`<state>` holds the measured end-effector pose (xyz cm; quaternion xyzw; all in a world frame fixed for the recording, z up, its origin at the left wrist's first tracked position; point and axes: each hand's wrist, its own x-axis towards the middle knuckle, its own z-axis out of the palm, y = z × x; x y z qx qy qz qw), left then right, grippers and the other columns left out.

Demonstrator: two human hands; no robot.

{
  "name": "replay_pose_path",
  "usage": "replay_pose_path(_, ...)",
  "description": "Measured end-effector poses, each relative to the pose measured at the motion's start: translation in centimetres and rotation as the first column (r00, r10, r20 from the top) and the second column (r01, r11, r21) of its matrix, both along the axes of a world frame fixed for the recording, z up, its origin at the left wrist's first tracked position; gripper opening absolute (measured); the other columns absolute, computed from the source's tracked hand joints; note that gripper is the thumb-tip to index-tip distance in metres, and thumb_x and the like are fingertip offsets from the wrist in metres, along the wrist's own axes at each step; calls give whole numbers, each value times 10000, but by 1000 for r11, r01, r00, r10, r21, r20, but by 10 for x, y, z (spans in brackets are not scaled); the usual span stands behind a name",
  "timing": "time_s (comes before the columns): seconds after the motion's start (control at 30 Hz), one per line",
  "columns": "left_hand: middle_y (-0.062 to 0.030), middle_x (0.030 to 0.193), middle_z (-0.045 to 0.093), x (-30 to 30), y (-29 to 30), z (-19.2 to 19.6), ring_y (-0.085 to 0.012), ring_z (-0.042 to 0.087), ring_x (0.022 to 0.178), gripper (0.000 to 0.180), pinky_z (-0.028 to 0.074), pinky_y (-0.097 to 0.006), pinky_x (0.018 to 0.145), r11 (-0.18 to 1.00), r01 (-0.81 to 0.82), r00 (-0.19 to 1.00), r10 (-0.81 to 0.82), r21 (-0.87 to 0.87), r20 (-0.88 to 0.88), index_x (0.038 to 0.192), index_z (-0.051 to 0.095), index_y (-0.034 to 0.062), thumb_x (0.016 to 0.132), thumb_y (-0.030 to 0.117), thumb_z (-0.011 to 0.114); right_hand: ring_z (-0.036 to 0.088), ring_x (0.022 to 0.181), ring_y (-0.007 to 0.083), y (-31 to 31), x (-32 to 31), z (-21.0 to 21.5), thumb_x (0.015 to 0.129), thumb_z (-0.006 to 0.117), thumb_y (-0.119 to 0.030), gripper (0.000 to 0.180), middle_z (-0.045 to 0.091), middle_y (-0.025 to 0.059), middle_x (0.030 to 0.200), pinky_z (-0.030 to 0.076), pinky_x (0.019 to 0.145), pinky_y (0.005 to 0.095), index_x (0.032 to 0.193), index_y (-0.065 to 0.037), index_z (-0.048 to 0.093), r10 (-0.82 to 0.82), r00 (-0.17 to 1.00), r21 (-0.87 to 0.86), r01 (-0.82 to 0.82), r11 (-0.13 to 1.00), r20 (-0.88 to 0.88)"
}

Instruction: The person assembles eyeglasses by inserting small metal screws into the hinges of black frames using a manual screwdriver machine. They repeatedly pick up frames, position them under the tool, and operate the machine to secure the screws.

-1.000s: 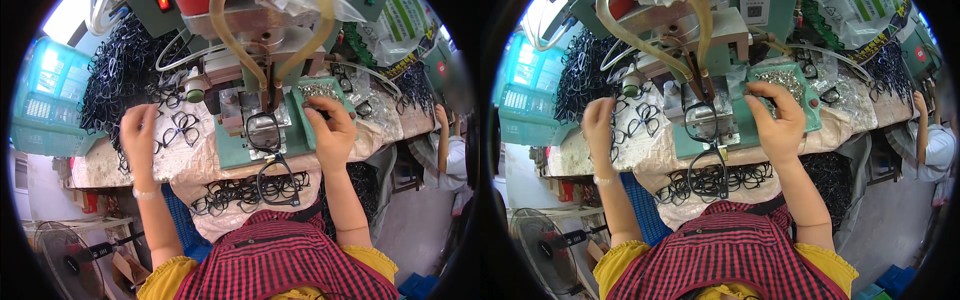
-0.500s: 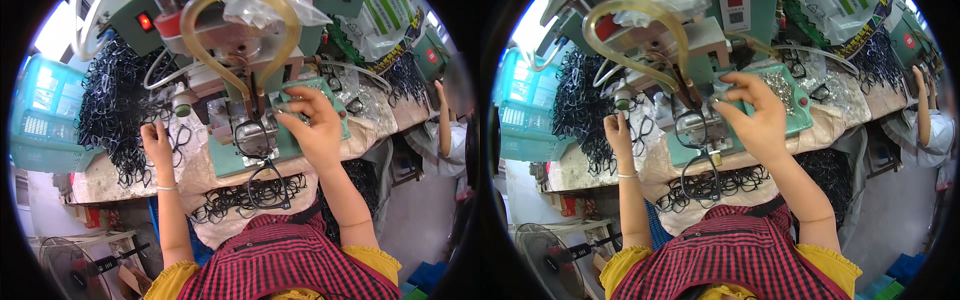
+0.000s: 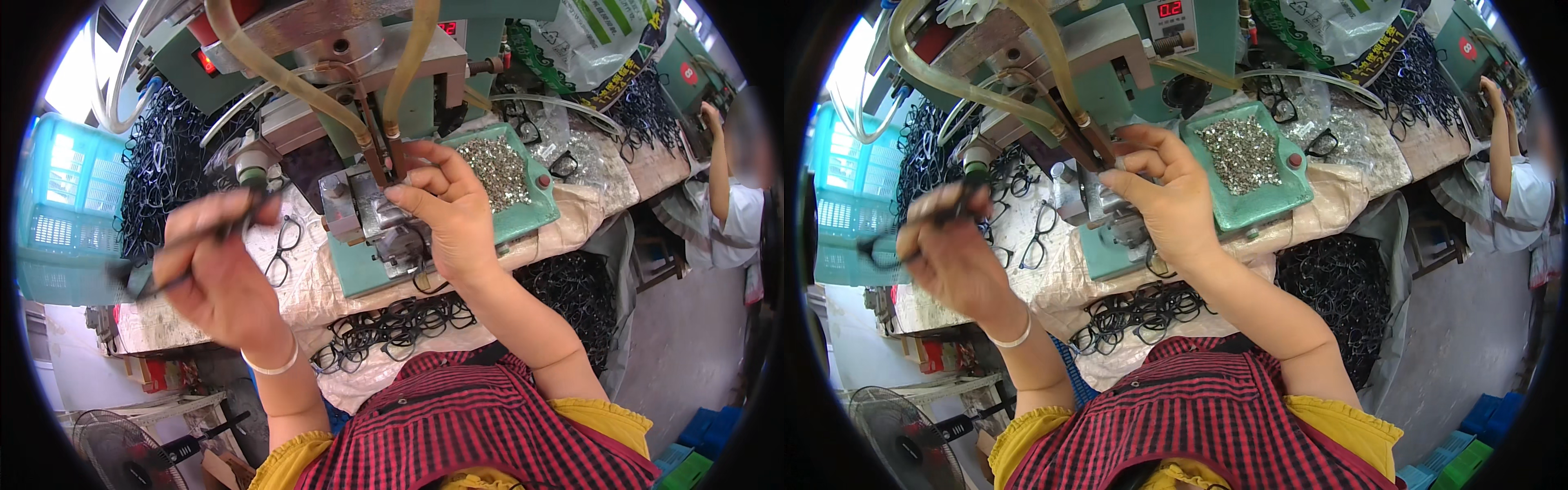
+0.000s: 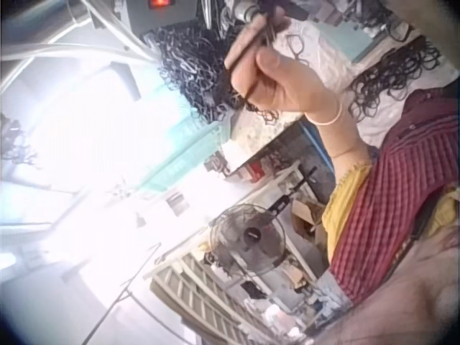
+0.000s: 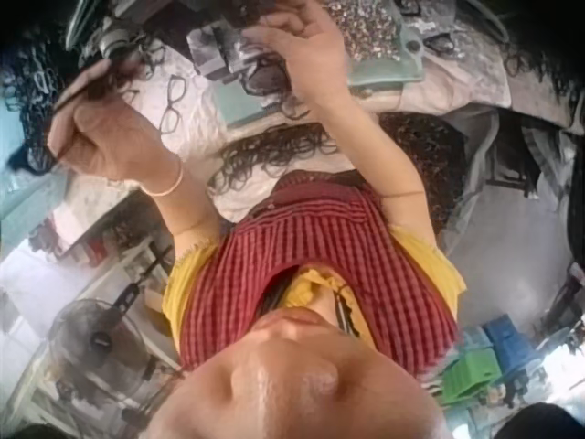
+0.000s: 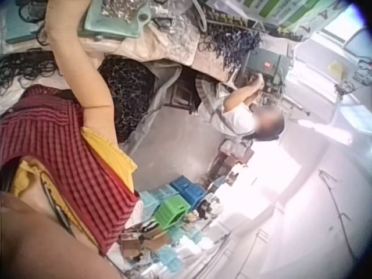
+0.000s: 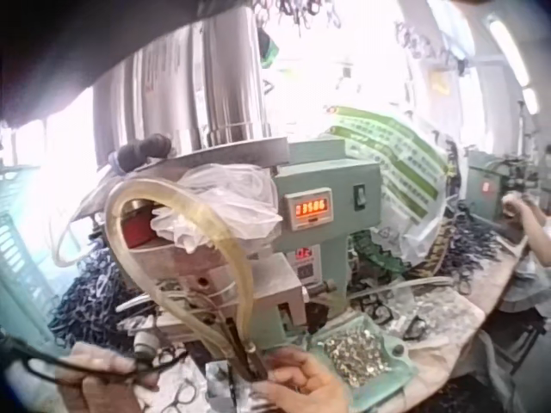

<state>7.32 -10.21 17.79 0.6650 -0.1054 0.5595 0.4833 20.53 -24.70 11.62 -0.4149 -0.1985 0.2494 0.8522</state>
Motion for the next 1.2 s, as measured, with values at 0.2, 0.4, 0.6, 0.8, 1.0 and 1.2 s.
replay_pose_path(0.2, -176, 939, 643, -2, -3, -6, -306, 656, 888, 233, 569, -385, 724, 992, -93, 995, 97, 88, -37, 1097, 562, 9, 1066, 222, 473, 652, 1082, 154, -22, -3, 11, 859, 651, 37, 433, 700, 81, 1130, 481, 964, 287, 1284, 10, 572, -3, 963, -140, 42, 989, 270)
replay_pose_path(0.4, -91, 920, 747, 10, -35, -36, -263, 700, 819, 101, 517, -498, 906, 835, 44, 953, 130, 549, -273, 920, 737, 88, 852, 162, 752, 578, 1199, 365, -78, 102, -67, 759, 752, -167, 211, 662, 173, 1170, 466, 996, 445, 956, -91, 747, 126, 253, -281, 897, 341, 959)
replay_pose_path(0.6, -63, 962, 746, 12, -34, -51, -270, 660, 826, 184, 525, -502, 862, 805, 52, 952, 138, 590, -273, 934, 749, 107, 773, 168, 816, 604, 1122, 340, -64, 110, -76, 755, 767, -185, 130, 673, 133, 1102, 494, 927, 450, 864, -119, 749, 46, 212, -210, 870, 445, 976)
replay_pose_path(0.8, -99, 1056, 745, -1, -51, -63, -321, 710, 963, 199, 495, -478, 985, 812, -63, 932, 256, 580, -257, 997, 733, 90, 804, 112, 780, 644, 1001, 246, -13, 118, -71, 768, 726, -179, 68, 704, 37, 964, 512, 723, 400, 821, -145, 750, 321, 148, -253, 915, 314, 935)
replay_pose_path(1.0, -169, 1088, 701, -102, -27, -80, -245, 676, 982, 131, 505, -387, 961, 647, -674, 619, 758, 358, -205, 1068, 640, -10, 944, 19, 610, 672, 886, 192, -74, 88, -79, 863, 715, -123, 90, 736, 57, 990, 520, 812, 334, 925, -77, 761, -145, 464, -351, 809, 471, 874)
replay_pose_path(1.2, -114, 1074, 698, -79, 76, -74, -254, 639, 991, 215, 484, -357, 887, 558, -532, 492, 816, 637, -304, 1081, 668, 24, 882, -43, 619, 616, 815, 91, -59, 106, -92, 951, 658, -70, 158, 684, 14, 919, 481, 762, 221, 1078, 19, 688, -462, 827, -296, 550, 781, 320)
